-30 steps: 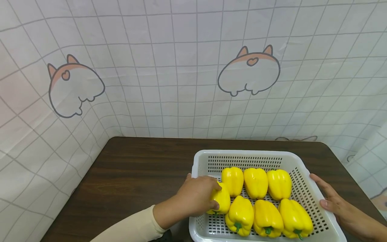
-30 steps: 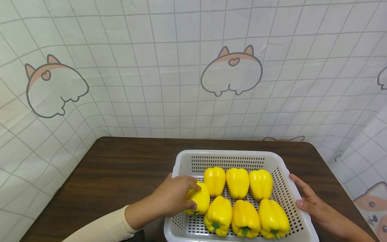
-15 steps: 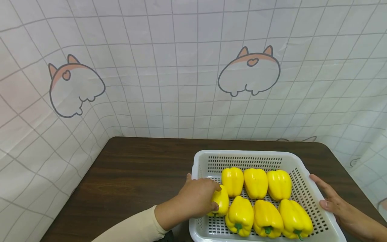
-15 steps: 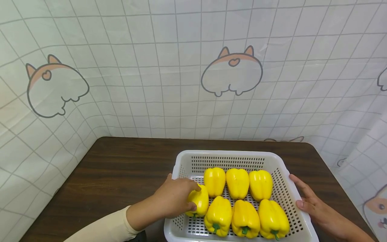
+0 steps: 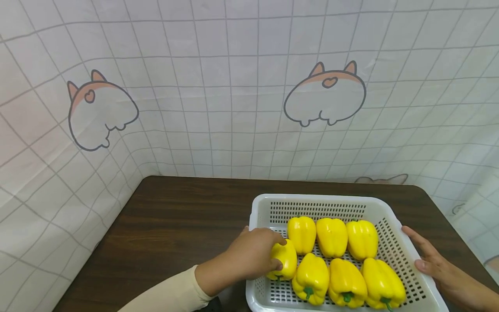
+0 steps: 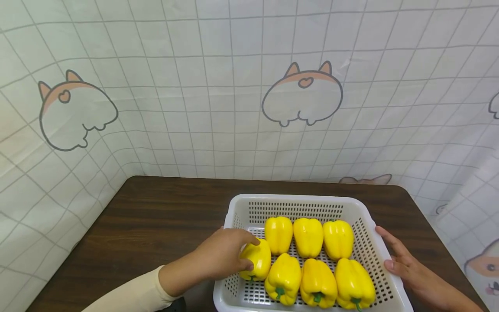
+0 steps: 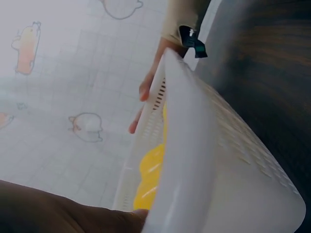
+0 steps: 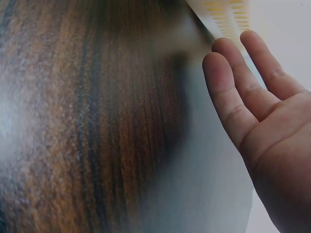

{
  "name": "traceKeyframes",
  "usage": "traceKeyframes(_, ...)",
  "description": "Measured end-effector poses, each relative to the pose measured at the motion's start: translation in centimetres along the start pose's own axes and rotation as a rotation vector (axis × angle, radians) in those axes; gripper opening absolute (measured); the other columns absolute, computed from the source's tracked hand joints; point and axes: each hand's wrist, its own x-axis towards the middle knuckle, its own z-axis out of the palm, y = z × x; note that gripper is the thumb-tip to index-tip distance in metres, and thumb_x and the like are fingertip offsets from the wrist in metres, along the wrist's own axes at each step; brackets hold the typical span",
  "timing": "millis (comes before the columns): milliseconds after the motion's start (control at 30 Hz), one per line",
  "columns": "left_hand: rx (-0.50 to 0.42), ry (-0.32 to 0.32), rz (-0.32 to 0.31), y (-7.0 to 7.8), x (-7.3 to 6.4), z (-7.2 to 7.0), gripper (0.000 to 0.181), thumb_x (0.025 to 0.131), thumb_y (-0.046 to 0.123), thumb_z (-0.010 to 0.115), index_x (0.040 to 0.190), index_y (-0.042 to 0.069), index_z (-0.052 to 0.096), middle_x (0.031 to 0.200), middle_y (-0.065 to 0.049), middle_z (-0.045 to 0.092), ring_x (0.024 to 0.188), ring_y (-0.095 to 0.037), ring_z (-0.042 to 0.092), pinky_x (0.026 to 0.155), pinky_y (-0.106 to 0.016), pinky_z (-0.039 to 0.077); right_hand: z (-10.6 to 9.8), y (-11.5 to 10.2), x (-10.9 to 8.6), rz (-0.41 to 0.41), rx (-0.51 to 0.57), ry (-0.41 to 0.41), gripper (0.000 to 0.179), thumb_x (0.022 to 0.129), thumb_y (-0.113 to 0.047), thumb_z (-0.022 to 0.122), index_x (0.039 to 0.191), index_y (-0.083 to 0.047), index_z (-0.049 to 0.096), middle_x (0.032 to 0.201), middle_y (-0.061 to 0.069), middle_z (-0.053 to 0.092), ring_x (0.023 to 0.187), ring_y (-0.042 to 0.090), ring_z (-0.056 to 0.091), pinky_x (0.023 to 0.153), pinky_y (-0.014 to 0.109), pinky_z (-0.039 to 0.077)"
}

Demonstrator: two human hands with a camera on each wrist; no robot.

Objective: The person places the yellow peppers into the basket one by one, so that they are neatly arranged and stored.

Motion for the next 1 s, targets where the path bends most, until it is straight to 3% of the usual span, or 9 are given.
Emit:
traceKeyframes(167, -0.079, 0.009, 0.027, -0.6, 0.1, -0.3, 0.045, 0.081, 0.028, 0.089, 0.123, 0.019, 0.075, 0.122, 0.007, 0.071, 0.123, -0.023, 0.062, 0.109, -0.057, 0.041, -0.2, 0.1, -0.1, -0.019, -0.022, 0.0, 0.067, 0.112, -0.028, 0.024, 0.15, -0.063, -0.019, 0.149, 0.045, -0.017, 0.116, 0.018, 0.061, 0.079, 0.062, 0.057)
traceKeyframes(267, -0.11, -0.001, 0.046, -1.0, 0.1, -0.4, 0.045, 0.082, 0.028, 0.089, 0.124, 0.019, 0.075, 0.123, 0.009, 0.071, 0.122, -0.021, 0.062, 0.103, -0.048, 0.049, -0.2, -0.1, -0.2, -0.015, -0.057, 0.023, 0.067, 0.112, -0.026, 0.026, 0.151, -0.064, -0.014, 0.149, 0.049, -0.002, 0.112, 0.022, 0.065, 0.077, 0.062, 0.057)
traceKeyframes(400, -0.145, -0.001, 0.062, -1.2, 0.1, -0.6, 0.045, 0.083, 0.027, 0.088, 0.125, 0.02, 0.074, 0.123, 0.011, 0.069, 0.123, -0.02, 0.061, 0.103, -0.046, 0.049, -0.2, -0.6, -0.4, -0.004, -0.133, 0.074, 0.069, 0.112, -0.024, 0.03, 0.152, -0.065, -0.007, 0.146, 0.052, 0.016, 0.109, 0.027, 0.068, 0.075, 0.059, 0.059)
traceKeyframes(500, -0.157, 0.019, 0.085, -1.4, 0.1, -0.7, 0.044, 0.084, 0.027, 0.087, 0.125, 0.019, 0.074, 0.124, 0.011, 0.069, 0.124, -0.019, 0.059, 0.105, -0.047, 0.047, 0.0, -1.2, -0.6, 0.003, -0.201, 0.126, 0.07, 0.112, -0.022, 0.034, 0.154, -0.063, -0.003, 0.147, 0.053, 0.013, 0.107, 0.032, 0.068, 0.072, 0.056, 0.06)
traceKeyframes(600, -0.152, 0.058, 0.118, -1.7, -0.2, -0.9, 0.042, 0.087, 0.026, 0.084, 0.127, 0.018, 0.072, 0.129, 0.009, 0.067, 0.128, -0.019, 0.057, 0.109, -0.046, 0.044, 0.4, -2.0, -0.7, 0.01, -0.288, 0.179, 0.073, 0.111, -0.021, 0.041, 0.16, -0.052, -0.004, 0.147, 0.053, 0.015, 0.106, 0.036, 0.067, 0.069, 0.051, 0.062)
traceKeyframes(667, -0.148, 0.088, 0.134, -2.2, -0.5, -1.1, 0.041, 0.09, 0.026, 0.082, 0.129, 0.018, 0.071, 0.134, 0.005, 0.065, 0.131, -0.02, 0.055, 0.111, -0.047, 0.042, 0.8, -2.7, -0.8, 0.014, -0.376, 0.216, 0.076, 0.11, -0.022, 0.046, 0.164, -0.035, -0.005, 0.147, 0.051, 0.019, 0.109, 0.04, 0.064, 0.068, 0.047, 0.062)
traceKeyframes(800, -0.158, 0.151, 0.149, -3.2, -1.1, -1.8, 0.042, 0.093, 0.026, 0.078, 0.133, 0.016, 0.068, 0.143, -0.003, 0.059, 0.136, -0.024, 0.05, 0.112, -0.048, 0.041, 1.6, -3.9, -0.8, -0.018, -0.655, 0.303, 0.079, 0.107, -0.026, 0.057, 0.163, -0.004, 0.006, 0.145, 0.044, 0.034, 0.115, 0.05, 0.057, 0.067, 0.045, 0.062)
traceKeyframes(900, -0.165, 0.204, 0.14, -4.1, -1.8, -2.4, 0.046, 0.094, 0.03, 0.077, 0.137, 0.015, 0.065, 0.147, -0.005, 0.056, 0.138, -0.026, 0.049, 0.113, -0.051, 0.04, 1.9, -4.7, -0.8, -0.063, -0.876, 0.378, 0.082, 0.102, -0.031, 0.065, 0.161, -0.001, 0.016, 0.145, 0.039, 0.039, 0.116, 0.055, 0.053, 0.074, 0.056, 0.059)
traceKeyframes(1000, -0.152, 0.263, 0.117, -5.4, -2.5, -3.0, 0.052, 0.095, 0.035, 0.076, 0.141, 0.016, 0.062, 0.151, -0.004, 0.052, 0.139, -0.028, 0.048, 0.111, -0.055, 0.041, 1.8, -5.5, -0.9, -0.116, -1.001, 0.432, 0.086, 0.099, -0.033, 0.07, 0.162, -0.006, 0.018, 0.15, 0.037, 0.035, 0.122, 0.059, 0.046, 0.085, 0.076, 0.044)
